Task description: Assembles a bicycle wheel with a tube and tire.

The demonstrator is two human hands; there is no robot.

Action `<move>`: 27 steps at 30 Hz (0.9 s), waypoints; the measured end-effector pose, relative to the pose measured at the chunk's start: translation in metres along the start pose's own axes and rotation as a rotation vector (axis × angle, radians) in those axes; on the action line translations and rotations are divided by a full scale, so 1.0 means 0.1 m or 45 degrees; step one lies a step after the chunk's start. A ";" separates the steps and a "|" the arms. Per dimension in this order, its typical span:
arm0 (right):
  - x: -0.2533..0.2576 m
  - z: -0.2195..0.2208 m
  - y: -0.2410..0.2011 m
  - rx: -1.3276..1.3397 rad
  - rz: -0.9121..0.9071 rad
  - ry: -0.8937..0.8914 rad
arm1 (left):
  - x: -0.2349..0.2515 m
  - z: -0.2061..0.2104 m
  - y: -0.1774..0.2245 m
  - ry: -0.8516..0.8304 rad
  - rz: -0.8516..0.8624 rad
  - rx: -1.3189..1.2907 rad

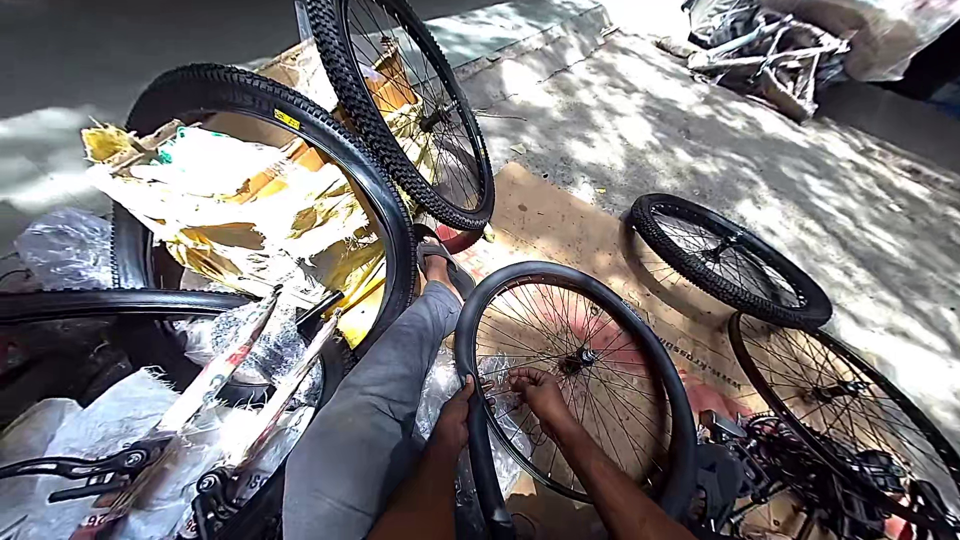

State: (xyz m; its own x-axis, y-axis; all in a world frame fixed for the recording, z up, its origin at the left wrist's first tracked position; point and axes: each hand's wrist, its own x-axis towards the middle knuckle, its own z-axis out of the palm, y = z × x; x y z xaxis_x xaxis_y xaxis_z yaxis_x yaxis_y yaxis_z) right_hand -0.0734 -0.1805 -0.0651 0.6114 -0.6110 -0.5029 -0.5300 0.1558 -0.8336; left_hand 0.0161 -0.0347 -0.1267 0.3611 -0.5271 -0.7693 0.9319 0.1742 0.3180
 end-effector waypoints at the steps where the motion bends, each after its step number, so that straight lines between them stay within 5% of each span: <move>1: 0.05 0.04 0.02 -0.018 -0.003 -0.005 | 0.01 -0.01 0.00 0.010 -0.005 -0.008; 10: 0.18 0.32 0.07 0.129 0.134 -0.031 | 0.02 0.00 0.03 0.069 -0.042 -0.016; 18: 0.18 0.41 0.04 -0.624 0.086 0.174 | -0.01 0.02 0.02 0.070 -0.022 -0.039; 22: 0.11 0.49 -0.06 -0.721 0.107 0.120 | 0.01 0.01 0.01 0.067 -0.001 -0.038; 27: 0.02 0.44 -0.01 -0.932 -0.129 -0.084 | 0.00 0.01 -0.01 0.093 0.074 0.083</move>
State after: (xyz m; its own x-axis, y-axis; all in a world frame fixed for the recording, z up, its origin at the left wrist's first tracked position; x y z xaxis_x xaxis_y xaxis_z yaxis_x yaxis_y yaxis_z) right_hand -0.0460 -0.1476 -0.0756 0.6998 -0.5433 -0.4637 -0.7113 -0.4702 -0.5225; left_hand 0.0149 -0.0358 -0.1271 0.4185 -0.4551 -0.7860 0.9059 0.1473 0.3970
